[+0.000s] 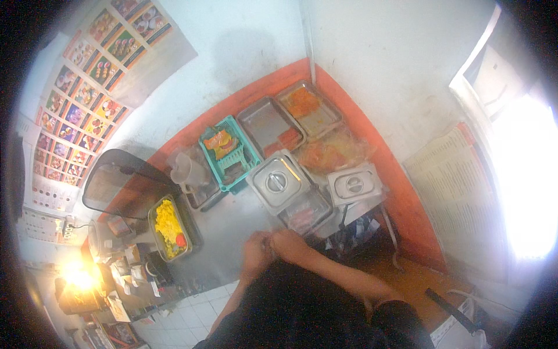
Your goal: The person cuts fried chicken pieces on a cutting board, places them into takeaway boxes, adds scrambled eggs and a small condiment packet, then closes the boxes and places them into a plastic bag. The person also handles receipts and a tablet during the process.
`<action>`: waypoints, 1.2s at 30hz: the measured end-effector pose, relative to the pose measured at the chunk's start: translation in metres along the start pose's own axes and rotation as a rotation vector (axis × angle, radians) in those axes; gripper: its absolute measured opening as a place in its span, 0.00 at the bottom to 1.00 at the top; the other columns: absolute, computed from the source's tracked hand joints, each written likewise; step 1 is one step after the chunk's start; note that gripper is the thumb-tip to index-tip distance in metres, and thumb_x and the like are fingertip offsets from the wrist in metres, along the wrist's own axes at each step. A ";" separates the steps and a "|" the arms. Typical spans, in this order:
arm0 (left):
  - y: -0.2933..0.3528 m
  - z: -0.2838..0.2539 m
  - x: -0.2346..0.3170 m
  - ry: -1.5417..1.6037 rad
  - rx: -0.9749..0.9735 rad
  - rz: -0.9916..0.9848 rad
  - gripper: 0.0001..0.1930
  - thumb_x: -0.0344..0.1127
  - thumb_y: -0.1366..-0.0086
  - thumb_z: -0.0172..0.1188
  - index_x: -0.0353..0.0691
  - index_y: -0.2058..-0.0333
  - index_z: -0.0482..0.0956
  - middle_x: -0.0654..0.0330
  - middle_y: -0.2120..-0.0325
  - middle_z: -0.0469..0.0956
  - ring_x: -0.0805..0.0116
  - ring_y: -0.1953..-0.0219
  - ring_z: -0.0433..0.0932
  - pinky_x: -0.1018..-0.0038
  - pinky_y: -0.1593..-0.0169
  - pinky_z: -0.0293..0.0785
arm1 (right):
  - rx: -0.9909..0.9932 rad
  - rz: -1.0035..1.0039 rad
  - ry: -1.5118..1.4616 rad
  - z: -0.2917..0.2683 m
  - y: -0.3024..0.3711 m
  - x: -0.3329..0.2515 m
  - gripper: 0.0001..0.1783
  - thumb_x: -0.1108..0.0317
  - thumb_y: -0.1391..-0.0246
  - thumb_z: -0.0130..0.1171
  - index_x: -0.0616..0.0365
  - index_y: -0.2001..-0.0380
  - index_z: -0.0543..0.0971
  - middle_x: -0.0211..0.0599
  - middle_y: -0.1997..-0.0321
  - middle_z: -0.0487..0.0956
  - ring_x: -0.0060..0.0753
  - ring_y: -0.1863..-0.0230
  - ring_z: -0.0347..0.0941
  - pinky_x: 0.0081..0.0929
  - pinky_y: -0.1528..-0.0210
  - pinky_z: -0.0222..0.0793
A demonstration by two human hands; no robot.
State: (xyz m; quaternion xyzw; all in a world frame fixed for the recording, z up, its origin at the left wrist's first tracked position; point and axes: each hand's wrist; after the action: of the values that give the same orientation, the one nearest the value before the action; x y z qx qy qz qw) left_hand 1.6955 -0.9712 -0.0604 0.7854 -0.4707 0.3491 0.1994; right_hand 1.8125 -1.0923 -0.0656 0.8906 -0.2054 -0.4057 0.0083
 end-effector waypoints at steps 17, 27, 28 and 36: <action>-0.012 -0.026 0.013 0.154 -0.061 0.054 0.08 0.28 0.33 0.64 0.36 0.57 0.87 0.47 0.57 0.86 0.42 0.55 0.85 0.59 0.48 0.80 | 0.074 -0.077 -0.256 0.003 0.003 0.009 0.14 0.67 0.29 0.49 0.68 0.55 0.78 0.67 0.60 0.82 0.74 0.54 0.79 0.63 0.51 0.71; -0.022 -0.031 0.020 0.198 -0.054 0.110 0.07 0.26 0.32 0.63 0.31 0.58 0.87 0.45 0.60 0.85 0.47 0.59 0.85 0.61 0.52 0.83 | 0.061 -0.185 -0.169 0.002 -0.004 0.013 0.16 0.71 0.38 0.55 0.68 0.50 0.79 0.59 0.54 0.84 0.67 0.50 0.81 0.57 0.46 0.76; -0.021 -0.030 0.026 0.253 -0.084 0.008 0.07 0.26 0.31 0.63 0.31 0.59 0.87 0.46 0.61 0.85 0.49 0.60 0.85 0.62 0.53 0.84 | 0.063 -0.152 -0.190 0.026 -0.010 0.034 0.15 0.71 0.39 0.56 0.69 0.53 0.79 0.59 0.56 0.84 0.67 0.51 0.81 0.57 0.47 0.76; -0.014 -0.024 0.017 0.119 -0.031 0.115 0.06 0.25 0.29 0.61 0.29 0.59 0.84 0.47 0.63 0.82 0.49 0.62 0.84 0.61 0.59 0.83 | 0.070 -0.079 -0.092 0.011 -0.004 0.009 0.13 0.65 0.36 0.56 0.65 0.67 0.81 0.57 0.65 0.83 0.66 0.59 0.82 0.56 0.55 0.77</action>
State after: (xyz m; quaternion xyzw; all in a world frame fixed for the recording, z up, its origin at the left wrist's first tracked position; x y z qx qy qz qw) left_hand 1.7042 -0.9593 -0.0312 0.7318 -0.5077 0.3985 0.2188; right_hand 1.8110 -1.0902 -0.0805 0.8782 -0.1844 -0.4387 -0.0485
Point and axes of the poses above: each hand's wrist, its own y-axis away from the middle knuckle, its own z-axis out of the palm, x = y × z
